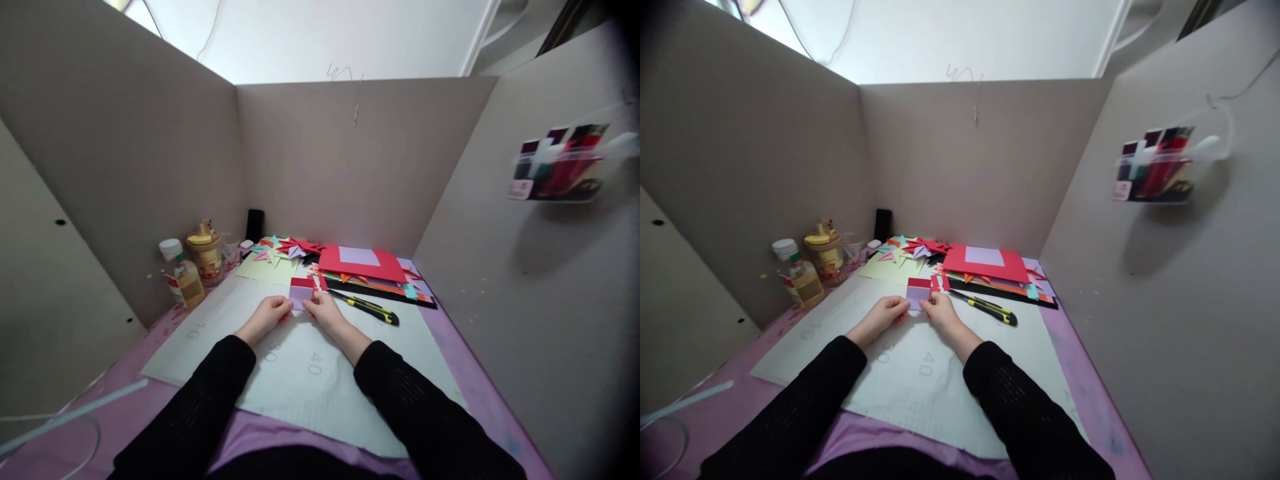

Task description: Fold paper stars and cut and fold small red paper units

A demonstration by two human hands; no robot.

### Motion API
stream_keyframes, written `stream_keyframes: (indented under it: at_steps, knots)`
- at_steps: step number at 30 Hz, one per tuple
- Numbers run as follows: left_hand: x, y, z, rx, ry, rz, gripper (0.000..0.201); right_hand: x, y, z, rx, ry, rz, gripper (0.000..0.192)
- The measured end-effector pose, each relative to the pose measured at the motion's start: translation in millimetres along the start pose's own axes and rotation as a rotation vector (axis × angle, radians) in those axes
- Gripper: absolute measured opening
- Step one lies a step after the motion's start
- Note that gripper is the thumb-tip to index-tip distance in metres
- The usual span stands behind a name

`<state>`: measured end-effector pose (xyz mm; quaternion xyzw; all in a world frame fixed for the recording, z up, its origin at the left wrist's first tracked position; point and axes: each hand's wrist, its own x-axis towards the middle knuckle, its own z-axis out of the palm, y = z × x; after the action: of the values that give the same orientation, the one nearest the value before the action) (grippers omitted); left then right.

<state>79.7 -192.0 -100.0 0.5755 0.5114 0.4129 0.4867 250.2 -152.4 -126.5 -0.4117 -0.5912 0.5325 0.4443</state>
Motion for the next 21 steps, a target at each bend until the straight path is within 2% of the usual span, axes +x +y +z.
stream_keyframes:
  at_steps: [3, 5, 8, 11, 16, 21]
  knots:
    - [0.0, 0.1, 4.0, 0.134, 0.055, 0.072, 0.035, 2.0, 1.2, 0.8, -0.011, 0.038, -0.003, 0.016]
    - [0.6, -0.1, 6.2, 0.147, 0.086, 0.105, 0.032, 3.2, 1.3, 0.3, -0.021, 0.058, -0.011, 0.014]
    - [2.4, 0.5, 7.3, -0.025, 0.124, 0.13, 0.032, 3.3, 0.5, 0.1, -0.031, 0.048, -0.031, 0.011]
    - [3.5, 2.2, 4.7, -0.193, 0.171, 0.12, 0.038, 0.4, -0.2, 2.3, -0.029, -0.018, -0.037, 0.01]
    - [1.4, 4.5, 0.5, -0.215, 0.189, 0.125, 0.03, -5.7, -3.6, 6.3, 0.015, -0.106, -0.028, 0.018]
    - [-0.3, 5.0, 4.3, -0.212, 0.145, 0.121, 0.028, -5.9, -9.2, 8.1, 0.246, -0.068, -0.05, 0.024]
